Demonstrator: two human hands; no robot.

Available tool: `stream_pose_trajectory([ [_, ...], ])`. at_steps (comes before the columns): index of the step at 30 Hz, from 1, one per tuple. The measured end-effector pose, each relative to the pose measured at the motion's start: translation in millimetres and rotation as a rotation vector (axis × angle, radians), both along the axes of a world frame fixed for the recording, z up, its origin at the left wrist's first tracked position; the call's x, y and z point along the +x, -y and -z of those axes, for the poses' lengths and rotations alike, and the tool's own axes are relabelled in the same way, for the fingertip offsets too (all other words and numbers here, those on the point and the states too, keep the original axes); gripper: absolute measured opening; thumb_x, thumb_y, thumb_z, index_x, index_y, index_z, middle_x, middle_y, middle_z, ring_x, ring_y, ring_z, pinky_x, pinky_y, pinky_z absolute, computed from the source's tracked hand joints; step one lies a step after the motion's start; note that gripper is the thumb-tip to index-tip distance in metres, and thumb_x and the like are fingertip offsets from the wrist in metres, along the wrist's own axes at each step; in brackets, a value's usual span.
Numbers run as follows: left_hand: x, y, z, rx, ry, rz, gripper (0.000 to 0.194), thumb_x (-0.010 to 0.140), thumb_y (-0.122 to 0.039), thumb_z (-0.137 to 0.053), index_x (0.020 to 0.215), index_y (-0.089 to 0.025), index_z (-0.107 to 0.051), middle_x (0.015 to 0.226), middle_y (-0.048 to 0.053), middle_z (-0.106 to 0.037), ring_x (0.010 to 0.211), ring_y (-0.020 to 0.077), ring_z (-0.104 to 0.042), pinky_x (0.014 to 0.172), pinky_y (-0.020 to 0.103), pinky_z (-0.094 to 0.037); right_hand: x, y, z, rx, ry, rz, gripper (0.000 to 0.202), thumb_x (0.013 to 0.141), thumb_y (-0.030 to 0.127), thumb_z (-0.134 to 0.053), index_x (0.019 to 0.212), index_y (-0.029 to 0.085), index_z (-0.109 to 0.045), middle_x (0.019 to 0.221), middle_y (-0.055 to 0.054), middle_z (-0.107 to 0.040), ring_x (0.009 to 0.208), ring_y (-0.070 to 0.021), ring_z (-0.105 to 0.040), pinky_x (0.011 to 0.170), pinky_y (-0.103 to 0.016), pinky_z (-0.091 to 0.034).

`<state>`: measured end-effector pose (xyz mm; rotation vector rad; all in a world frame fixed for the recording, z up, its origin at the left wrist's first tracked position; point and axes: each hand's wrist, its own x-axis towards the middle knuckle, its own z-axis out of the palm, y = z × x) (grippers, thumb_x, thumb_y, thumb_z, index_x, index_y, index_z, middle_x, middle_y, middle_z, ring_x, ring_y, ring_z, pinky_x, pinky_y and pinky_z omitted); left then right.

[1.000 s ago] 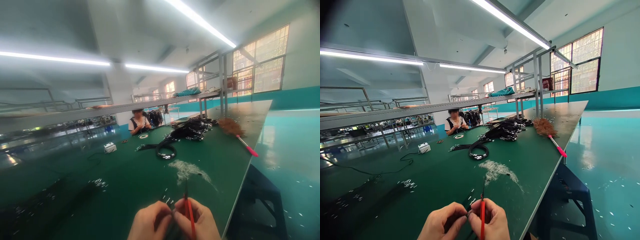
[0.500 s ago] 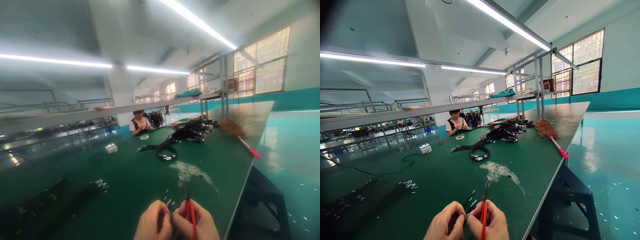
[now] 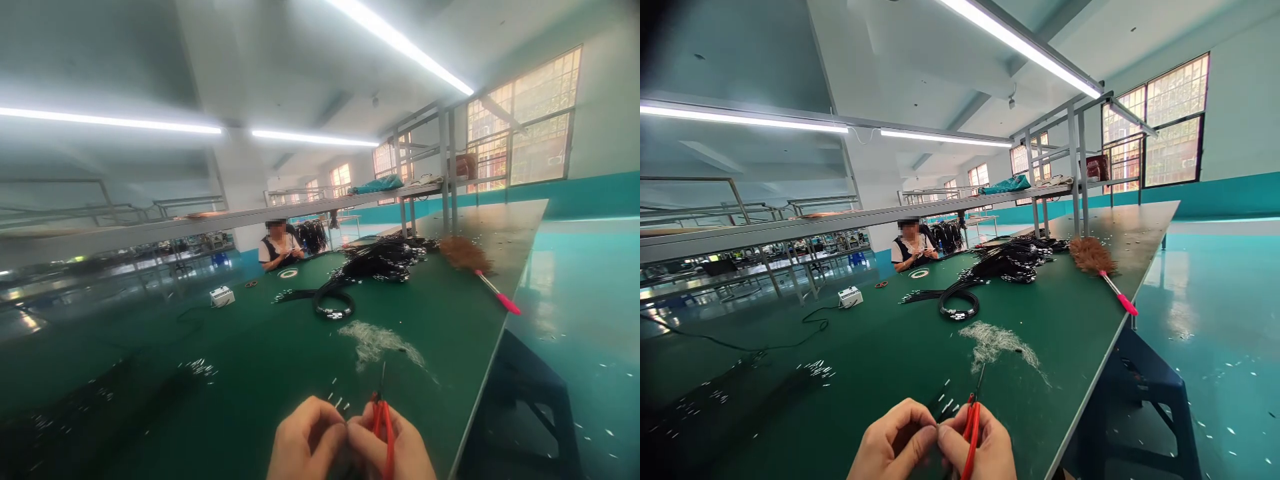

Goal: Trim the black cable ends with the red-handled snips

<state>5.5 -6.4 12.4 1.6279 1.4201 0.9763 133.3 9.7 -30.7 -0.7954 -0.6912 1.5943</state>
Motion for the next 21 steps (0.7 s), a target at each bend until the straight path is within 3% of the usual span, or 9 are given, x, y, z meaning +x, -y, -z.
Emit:
stream_pose_trajectory([
  [5, -5, -7, 11.6, -0.091, 0.229, 0.049, 0.038, 0.073, -0.053, -0.060, 0.070, -0.016, -0.053, 0.058, -0.002, -0.052, 0.056, 0.0129, -0.047, 0.055, 0.024, -0.036, -9, -2, 2.7, -0.035, -0.141, 0.009, 0.036, 0.045, 0.022, -0.082, 0.058, 0.020, -0.048, 0.046, 0.004, -0.060, 0.043, -0.0110, -0.052, 0.048, -0.025, -0.039],
  [10, -11, -15, 21.3, -0.158, 0.288, 0.107, 0.050, 0.066, -0.065, -0.064, 0.069, -0.016, -0.051, 0.055, -0.004, -0.051, 0.052, 0.0103, -0.042, 0.053, 0.022, -0.031, -12, -4, 4.3, -0.055, -0.173, -0.008, 0.038, 0.043, 0.020, -0.080, 0.055, 0.021, -0.044, 0.040, 0.006, -0.056, 0.040, -0.0099, -0.050, 0.046, -0.023, -0.036],
  [13, -15, -16, 15.3, -0.152, 0.308, 0.115, 0.048, 0.068, -0.063, -0.063, 0.070, -0.017, -0.050, 0.056, -0.003, -0.052, 0.053, 0.0116, -0.044, 0.054, 0.023, -0.033, -9, -3, 2.6, -0.069, -0.169, -0.014, 0.035, 0.043, 0.018, -0.080, 0.055, 0.020, -0.046, 0.042, 0.005, -0.058, 0.040, -0.0098, -0.051, 0.045, -0.022, -0.036],
  [16, -19, -12, 3.1, -0.109, 0.176, 0.076, 0.044, 0.075, -0.061, -0.055, 0.072, -0.017, -0.052, 0.059, -0.003, -0.052, 0.056, 0.0125, -0.044, 0.055, 0.023, -0.033, -6, -3, -0.1, -0.069, -0.156, -0.018, 0.032, 0.045, 0.019, -0.079, 0.054, 0.020, -0.048, 0.043, 0.004, -0.058, 0.041, -0.0098, -0.051, 0.043, -0.022, -0.034],
  [21, -15, -3, -10.5, -0.122, -0.019, 0.168, 0.022, 0.072, -0.035, -0.065, 0.075, -0.013, -0.063, 0.070, 0.000, -0.057, 0.067, 0.0150, -0.048, 0.062, 0.024, -0.036, -4, -3, -0.3, -0.020, -0.101, -0.022, 0.026, 0.047, 0.019, -0.076, 0.055, 0.019, -0.051, 0.045, 0.004, -0.058, 0.042, -0.0098, -0.049, 0.045, -0.023, -0.033],
])
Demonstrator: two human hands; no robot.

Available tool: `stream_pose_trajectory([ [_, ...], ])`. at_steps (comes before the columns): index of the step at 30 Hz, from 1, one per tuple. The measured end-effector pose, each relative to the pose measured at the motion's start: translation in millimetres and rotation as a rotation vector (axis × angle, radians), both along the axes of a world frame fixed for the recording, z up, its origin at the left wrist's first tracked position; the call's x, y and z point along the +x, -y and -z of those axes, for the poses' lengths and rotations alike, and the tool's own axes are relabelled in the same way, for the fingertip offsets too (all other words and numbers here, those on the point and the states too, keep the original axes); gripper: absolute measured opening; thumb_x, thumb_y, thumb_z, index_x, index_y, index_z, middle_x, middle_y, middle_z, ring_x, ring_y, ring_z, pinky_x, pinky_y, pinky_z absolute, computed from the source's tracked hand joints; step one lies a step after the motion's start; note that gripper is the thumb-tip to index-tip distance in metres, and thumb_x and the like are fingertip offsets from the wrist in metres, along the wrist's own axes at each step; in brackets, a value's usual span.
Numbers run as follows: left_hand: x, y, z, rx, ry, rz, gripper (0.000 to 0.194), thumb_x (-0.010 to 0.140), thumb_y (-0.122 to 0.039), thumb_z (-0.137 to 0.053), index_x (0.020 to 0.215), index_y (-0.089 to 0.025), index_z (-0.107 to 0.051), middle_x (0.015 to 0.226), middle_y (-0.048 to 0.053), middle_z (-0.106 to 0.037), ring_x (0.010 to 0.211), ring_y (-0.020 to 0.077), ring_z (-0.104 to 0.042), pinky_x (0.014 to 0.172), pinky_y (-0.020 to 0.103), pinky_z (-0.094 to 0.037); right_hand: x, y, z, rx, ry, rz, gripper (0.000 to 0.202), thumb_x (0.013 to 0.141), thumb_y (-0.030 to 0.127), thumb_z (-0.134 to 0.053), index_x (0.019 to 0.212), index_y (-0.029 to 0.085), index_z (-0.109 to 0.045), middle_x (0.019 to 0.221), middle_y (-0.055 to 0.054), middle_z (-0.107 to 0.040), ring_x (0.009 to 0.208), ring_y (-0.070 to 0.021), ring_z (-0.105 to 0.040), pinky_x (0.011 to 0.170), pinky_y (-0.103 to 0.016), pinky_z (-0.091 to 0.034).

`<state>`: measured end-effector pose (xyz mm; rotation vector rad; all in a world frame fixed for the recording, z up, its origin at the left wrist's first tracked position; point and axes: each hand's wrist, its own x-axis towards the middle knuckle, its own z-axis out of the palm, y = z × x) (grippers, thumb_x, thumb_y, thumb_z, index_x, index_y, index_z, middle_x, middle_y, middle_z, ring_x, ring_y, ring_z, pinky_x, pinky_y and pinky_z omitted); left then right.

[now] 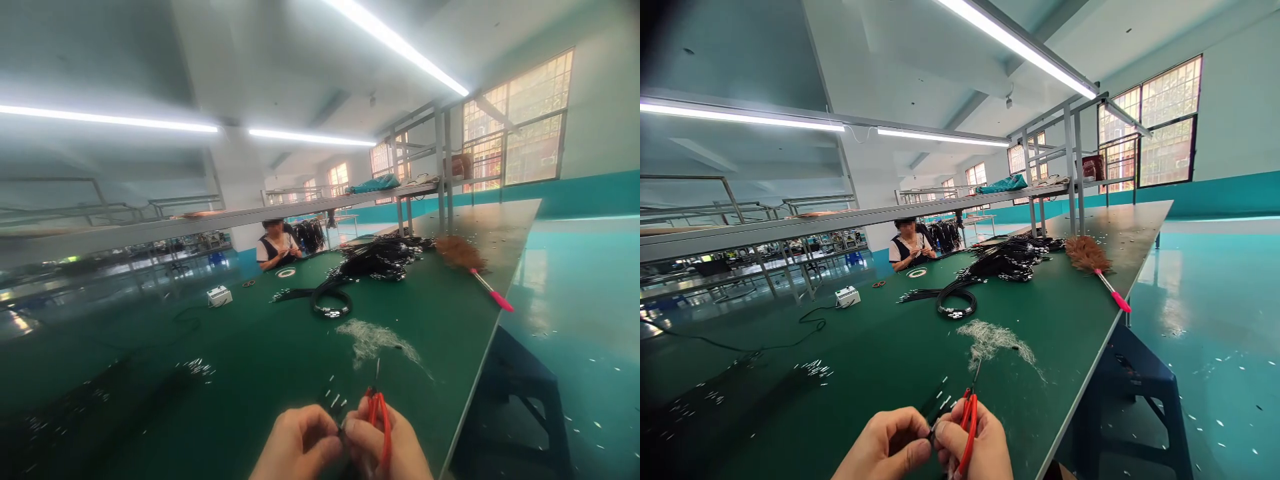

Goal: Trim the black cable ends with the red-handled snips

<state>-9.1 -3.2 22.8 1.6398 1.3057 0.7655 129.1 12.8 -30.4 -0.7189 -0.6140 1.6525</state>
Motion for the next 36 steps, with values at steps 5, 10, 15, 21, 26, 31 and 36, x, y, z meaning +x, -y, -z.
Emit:
stream_pose_trajectory([
  [5, 5, 2, 0.4, 0.016, -0.011, -0.064, 0.024, 0.073, -0.037, -0.062, 0.070, -0.013, -0.064, 0.065, -0.001, -0.054, 0.063, 0.0143, -0.044, 0.057, 0.024, -0.034, 10, -1, -1.8, 0.094, 0.255, 0.048, 0.014, 0.052, 0.017, -0.069, 0.057, 0.017, -0.056, 0.046, 0.006, -0.055, 0.043, -0.0089, -0.046, 0.047, -0.024, -0.033],
  [10, 3, 2, 1.9, 0.010, 0.046, -0.081, 0.024, 0.072, -0.036, -0.065, 0.069, -0.013, -0.061, 0.064, -0.002, -0.052, 0.061, 0.0128, -0.042, 0.056, 0.023, -0.032, 18, 0, -11.8, 0.220, 0.208, -0.032, 0.024, 0.051, 0.025, -0.077, 0.071, 0.016, -0.067, 0.077, -0.005, -0.071, 0.074, -0.0189, -0.060, 0.071, -0.029, -0.044],
  [15, 2, 1, 3.9, 0.014, 0.015, -0.075, 0.024, 0.071, -0.037, -0.065, 0.070, -0.013, -0.063, 0.065, -0.002, -0.055, 0.061, 0.0134, -0.045, 0.056, 0.023, -0.035, 15, -2, -11.4, 0.208, 0.064, -0.126, 0.027, 0.048, 0.019, -0.083, 0.066, 0.016, -0.062, 0.061, 0.000, -0.068, 0.059, -0.0130, -0.057, 0.059, -0.024, -0.040],
  [21, 4, 2, 1.4, 0.041, -0.041, -0.075, 0.014, 0.069, -0.027, -0.064, 0.068, -0.013, -0.064, 0.062, -0.001, -0.056, 0.061, 0.0139, -0.047, 0.058, 0.024, -0.036, 15, -1, -10.0, 0.057, 0.061, -0.154, 0.020, 0.051, 0.017, -0.072, 0.065, 0.016, -0.059, 0.056, 0.002, -0.064, 0.051, -0.0113, -0.053, 0.052, -0.023, -0.037],
  [26, 6, 4, -2.6, 0.030, -0.051, -0.086, 0.014, 0.067, -0.026, -0.065, 0.068, -0.013, -0.066, 0.060, -0.002, -0.053, 0.057, 0.0129, -0.044, 0.053, 0.023, -0.034, 22, -2, -18.7, 0.156, 0.371, 0.006, 0.013, 0.050, 0.009, -0.062, 0.059, 0.018, -0.057, 0.052, 0.004, -0.059, 0.051, -0.0118, -0.051, 0.052, -0.024, -0.036],
  [31, 6, 2, -1.7, 0.033, -0.038, -0.099, 0.014, 0.068, -0.026, -0.066, 0.067, -0.012, -0.066, 0.061, -0.002, -0.055, 0.057, 0.0125, -0.045, 0.054, 0.022, -0.035, 32, 6, -33.0, 0.290, 0.310, -0.091, 0.023, 0.053, 0.023, -0.071, 0.074, 0.018, -0.064, 0.083, -0.004, -0.071, 0.081, -0.0218, -0.061, 0.075, -0.031, -0.043],
  [36, 4, 4, -1.0, 0.010, -0.058, -0.071, 0.019, 0.069, -0.033, -0.067, 0.069, -0.014, -0.065, 0.064, -0.001, -0.058, 0.060, 0.0135, -0.049, 0.055, 0.022, -0.037, 30, 5, -29.2, 0.295, 0.372, -0.187, 0.017, 0.057, 0.019, -0.073, 0.066, 0.016, -0.059, 0.062, 0.002, -0.063, 0.058, -0.0114, -0.052, 0.058, -0.024, -0.037],
])
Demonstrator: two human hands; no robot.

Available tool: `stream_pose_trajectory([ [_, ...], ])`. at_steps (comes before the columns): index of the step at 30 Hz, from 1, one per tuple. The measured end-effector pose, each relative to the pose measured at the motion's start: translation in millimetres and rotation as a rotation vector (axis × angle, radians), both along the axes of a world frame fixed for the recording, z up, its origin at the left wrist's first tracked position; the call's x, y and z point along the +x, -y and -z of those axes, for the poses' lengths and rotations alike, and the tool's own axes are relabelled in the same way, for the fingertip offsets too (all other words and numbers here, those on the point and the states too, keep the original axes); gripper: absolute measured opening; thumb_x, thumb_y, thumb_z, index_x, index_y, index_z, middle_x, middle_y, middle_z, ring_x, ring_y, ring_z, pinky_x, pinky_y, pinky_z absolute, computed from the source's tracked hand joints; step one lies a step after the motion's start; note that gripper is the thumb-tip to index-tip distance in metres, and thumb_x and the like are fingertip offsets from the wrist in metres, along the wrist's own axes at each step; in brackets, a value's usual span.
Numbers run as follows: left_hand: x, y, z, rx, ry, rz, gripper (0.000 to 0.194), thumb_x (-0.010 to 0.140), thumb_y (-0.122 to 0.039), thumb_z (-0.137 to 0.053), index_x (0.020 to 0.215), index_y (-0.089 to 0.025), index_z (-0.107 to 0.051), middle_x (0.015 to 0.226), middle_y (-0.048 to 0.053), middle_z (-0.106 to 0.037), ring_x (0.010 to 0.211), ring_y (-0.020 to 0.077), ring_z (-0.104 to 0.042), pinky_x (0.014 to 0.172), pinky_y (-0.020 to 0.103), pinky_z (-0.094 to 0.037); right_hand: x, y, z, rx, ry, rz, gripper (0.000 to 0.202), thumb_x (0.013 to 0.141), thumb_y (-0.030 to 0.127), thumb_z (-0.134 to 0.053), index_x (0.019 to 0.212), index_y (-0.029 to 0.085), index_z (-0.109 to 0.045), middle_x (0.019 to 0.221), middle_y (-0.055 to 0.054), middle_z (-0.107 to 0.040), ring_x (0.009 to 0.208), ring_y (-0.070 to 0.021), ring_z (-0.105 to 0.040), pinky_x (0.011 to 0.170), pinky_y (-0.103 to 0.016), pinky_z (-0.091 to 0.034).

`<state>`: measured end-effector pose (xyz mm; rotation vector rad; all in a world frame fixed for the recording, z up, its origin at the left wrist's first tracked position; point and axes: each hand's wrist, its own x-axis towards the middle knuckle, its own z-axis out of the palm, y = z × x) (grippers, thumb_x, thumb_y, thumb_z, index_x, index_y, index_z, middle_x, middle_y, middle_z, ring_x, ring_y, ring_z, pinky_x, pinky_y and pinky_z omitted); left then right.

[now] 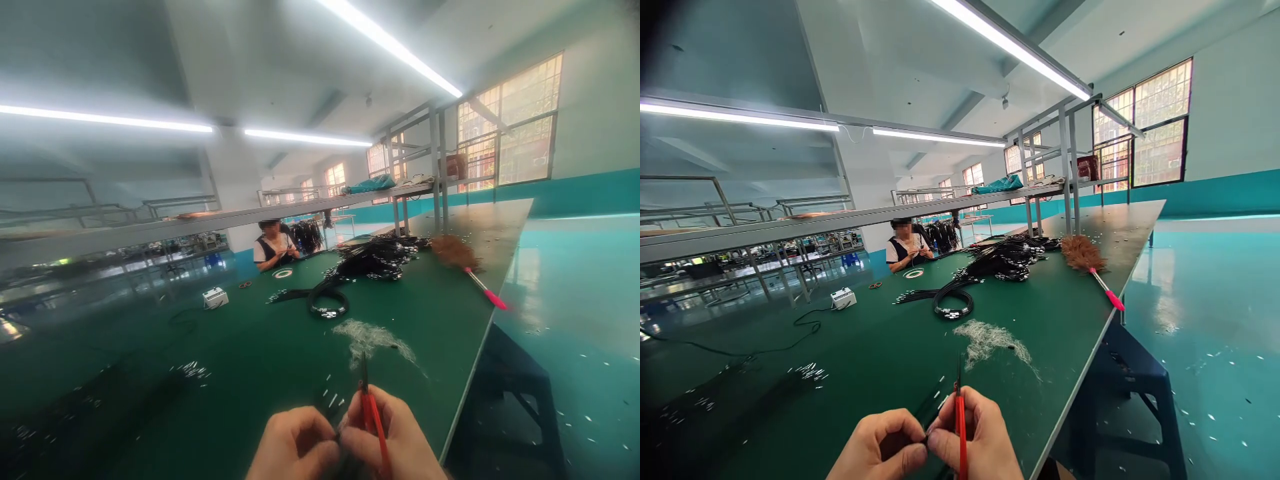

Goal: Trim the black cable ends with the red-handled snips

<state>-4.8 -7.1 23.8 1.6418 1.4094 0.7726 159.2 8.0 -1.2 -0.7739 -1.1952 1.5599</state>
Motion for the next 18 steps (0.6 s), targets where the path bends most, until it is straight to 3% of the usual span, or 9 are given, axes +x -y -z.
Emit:
stream_pose_trajectory([
  [6, 3, 5, -6.2, 0.225, 0.028, 0.023, 0.023, 0.074, -0.034, -0.065, 0.089, -0.018, -0.070, 0.080, 0.003, -0.061, 0.064, 0.0139, -0.050, 0.057, 0.023, -0.040, -2, -4, 9.7, -0.068, -0.091, -0.021, 0.026, 0.052, 0.020, -0.078, 0.065, 0.016, -0.056, 0.061, 0.003, -0.060, 0.056, -0.0095, -0.047, 0.055, -0.023, -0.032],
  [12, 10, 6, 1.9, 0.365, -0.075, -0.014, 0.020, 0.080, -0.029, -0.058, 0.070, -0.018, -0.072, 0.077, 0.005, -0.064, 0.065, 0.0155, -0.054, 0.058, 0.024, -0.038, -3, 0, 2.4, -0.117, -0.062, -0.009, 0.038, 0.046, 0.024, -0.085, 0.063, 0.015, -0.052, 0.056, 0.005, -0.055, 0.051, -0.0068, -0.041, 0.050, -0.021, -0.027],
  [18, 5, 1, 3.8, 0.293, -0.109, -0.021, 0.023, 0.079, -0.031, -0.057, 0.065, -0.017, -0.068, 0.071, 0.003, -0.063, 0.066, 0.0169, -0.056, 0.059, 0.025, -0.041, -6, 3, 2.0, -0.153, -0.063, 0.005, 0.038, 0.046, 0.023, -0.083, 0.061, 0.016, -0.049, 0.055, 0.006, -0.056, 0.049, -0.0053, -0.041, 0.048, -0.020, -0.026],
])
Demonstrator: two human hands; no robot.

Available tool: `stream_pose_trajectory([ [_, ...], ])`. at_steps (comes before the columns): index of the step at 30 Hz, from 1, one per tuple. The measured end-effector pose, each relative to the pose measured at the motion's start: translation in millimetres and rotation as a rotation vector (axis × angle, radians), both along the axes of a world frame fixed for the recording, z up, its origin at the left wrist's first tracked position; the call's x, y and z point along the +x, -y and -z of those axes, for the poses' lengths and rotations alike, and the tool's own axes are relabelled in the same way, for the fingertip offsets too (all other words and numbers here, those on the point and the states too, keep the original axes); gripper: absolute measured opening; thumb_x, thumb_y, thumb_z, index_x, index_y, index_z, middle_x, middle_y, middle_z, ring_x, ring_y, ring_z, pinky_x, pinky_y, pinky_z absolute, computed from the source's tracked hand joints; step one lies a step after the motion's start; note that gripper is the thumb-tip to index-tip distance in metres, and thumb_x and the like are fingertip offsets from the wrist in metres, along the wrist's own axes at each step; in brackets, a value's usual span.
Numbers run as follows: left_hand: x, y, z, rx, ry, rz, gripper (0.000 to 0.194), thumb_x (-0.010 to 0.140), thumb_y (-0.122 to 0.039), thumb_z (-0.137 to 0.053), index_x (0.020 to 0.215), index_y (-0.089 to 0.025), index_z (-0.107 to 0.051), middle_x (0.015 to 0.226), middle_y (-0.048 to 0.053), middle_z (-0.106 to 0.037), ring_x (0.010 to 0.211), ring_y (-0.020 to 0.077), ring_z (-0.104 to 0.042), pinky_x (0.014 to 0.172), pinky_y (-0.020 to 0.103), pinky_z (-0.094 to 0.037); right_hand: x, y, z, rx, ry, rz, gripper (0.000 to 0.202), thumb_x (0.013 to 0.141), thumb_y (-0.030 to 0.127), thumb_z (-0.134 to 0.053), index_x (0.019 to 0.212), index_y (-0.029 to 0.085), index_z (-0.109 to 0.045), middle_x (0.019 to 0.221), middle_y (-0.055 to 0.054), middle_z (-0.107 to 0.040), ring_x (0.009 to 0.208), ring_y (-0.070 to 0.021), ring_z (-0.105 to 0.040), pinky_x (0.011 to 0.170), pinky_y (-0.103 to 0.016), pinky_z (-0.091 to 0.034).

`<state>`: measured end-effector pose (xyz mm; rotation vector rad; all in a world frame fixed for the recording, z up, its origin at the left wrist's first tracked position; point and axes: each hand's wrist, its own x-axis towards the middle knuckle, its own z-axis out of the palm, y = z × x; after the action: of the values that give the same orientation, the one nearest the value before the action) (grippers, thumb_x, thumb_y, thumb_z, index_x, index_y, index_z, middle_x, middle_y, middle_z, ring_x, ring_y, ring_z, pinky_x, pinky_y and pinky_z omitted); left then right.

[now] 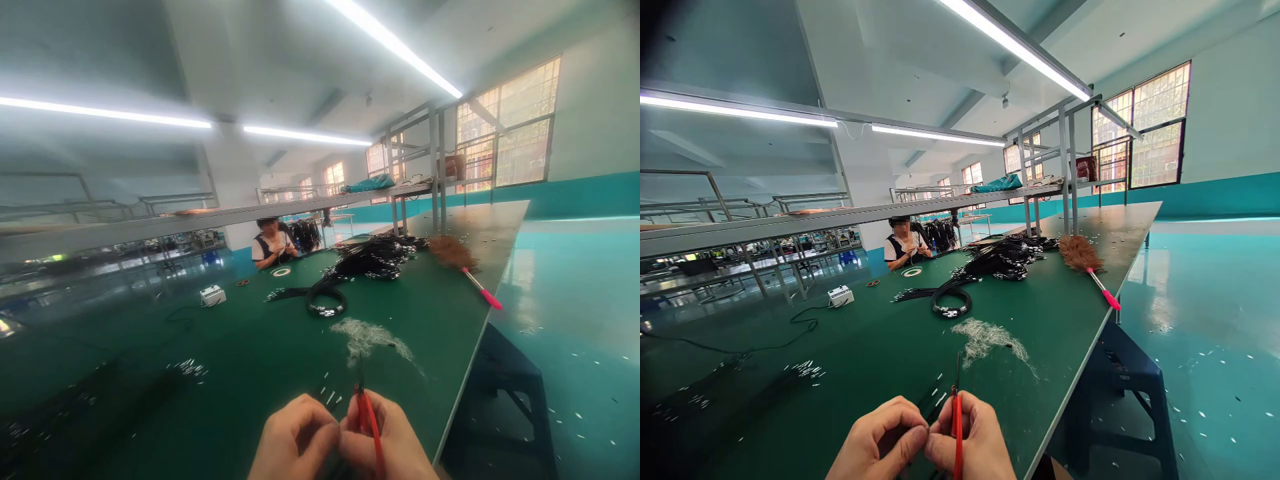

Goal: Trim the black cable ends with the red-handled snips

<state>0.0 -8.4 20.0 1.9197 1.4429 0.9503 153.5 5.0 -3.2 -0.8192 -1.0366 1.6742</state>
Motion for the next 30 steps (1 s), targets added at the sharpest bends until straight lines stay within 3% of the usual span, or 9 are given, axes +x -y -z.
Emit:
stream_pose_trajectory([
  [6, -8, -4, -1.5, -0.197, 0.166, 0.035, 0.018, 0.071, -0.031, -0.066, 0.066, -0.013, -0.069, 0.070, 0.002, -0.062, 0.058, 0.0133, -0.054, 0.054, 0.024, -0.043, -1, -3, 5.5, 0.034, 0.004, -0.017, 0.030, 0.049, 0.017, -0.077, 0.063, 0.016, -0.050, 0.056, 0.004, -0.058, 0.050, -0.0064, -0.044, 0.049, -0.021, -0.029],
  [13, -8, -3, -8.0, -0.269, 0.264, 0.083, 0.015, 0.069, -0.025, -0.067, 0.062, -0.012, -0.067, 0.070, 0.000, -0.058, 0.051, 0.0100, -0.051, 0.045, 0.021, -0.040, 0, -3, 7.0, -0.006, 0.059, -0.060, 0.024, 0.050, 0.011, -0.067, 0.062, 0.018, -0.048, 0.056, 0.005, -0.060, 0.042, -0.0043, -0.041, 0.040, -0.020, -0.021],
  [17, -10, -3, -8.9, -0.240, 0.228, 0.089, 0.014, 0.067, -0.025, -0.066, 0.062, -0.011, -0.066, 0.071, 0.001, -0.058, 0.049, 0.0103, -0.051, 0.044, 0.022, -0.040, 0, -4, 9.3, 0.023, 0.039, -0.050, 0.022, 0.052, 0.012, -0.067, 0.060, 0.018, -0.047, 0.053, 0.006, -0.060, 0.042, -0.0043, -0.040, 0.042, -0.021, -0.023],
  [23, -10, -3, -7.9, -0.304, 0.128, 0.064, 0.016, 0.071, -0.031, -0.059, 0.066, -0.016, -0.056, 0.056, -0.006, -0.047, 0.049, 0.0100, -0.043, 0.046, 0.022, -0.036, 1, -6, 12.9, 0.032, 0.085, -0.038, 0.021, 0.053, 0.015, -0.067, 0.060, 0.018, -0.048, 0.054, 0.005, -0.060, 0.041, -0.0045, -0.039, 0.042, -0.022, -0.022],
  [27, -15, 1, -21.8, -0.196, -0.025, -0.025, 0.018, 0.074, -0.031, -0.056, 0.067, -0.015, -0.061, 0.060, -0.004, -0.052, 0.057, 0.0118, -0.045, 0.053, 0.022, -0.035, 2, -5, 11.6, 0.035, 0.045, -0.015, 0.021, 0.053, 0.014, -0.067, 0.059, 0.018, -0.047, 0.052, 0.006, -0.057, 0.045, -0.0059, -0.042, 0.045, -0.022, -0.026],
  [30, -17, 6, -27.5, -0.280, -0.029, -0.015, 0.018, 0.072, -0.030, -0.061, 0.080, -0.016, -0.068, 0.071, -0.001, -0.060, 0.065, 0.0144, -0.050, 0.056, 0.021, -0.037, 1, -4, 9.4, 0.034, 0.026, -0.004, 0.021, 0.052, 0.014, -0.067, 0.058, 0.018, -0.048, 0.052, 0.006, -0.058, 0.046, -0.0063, -0.043, 0.047, -0.022, -0.027],
])
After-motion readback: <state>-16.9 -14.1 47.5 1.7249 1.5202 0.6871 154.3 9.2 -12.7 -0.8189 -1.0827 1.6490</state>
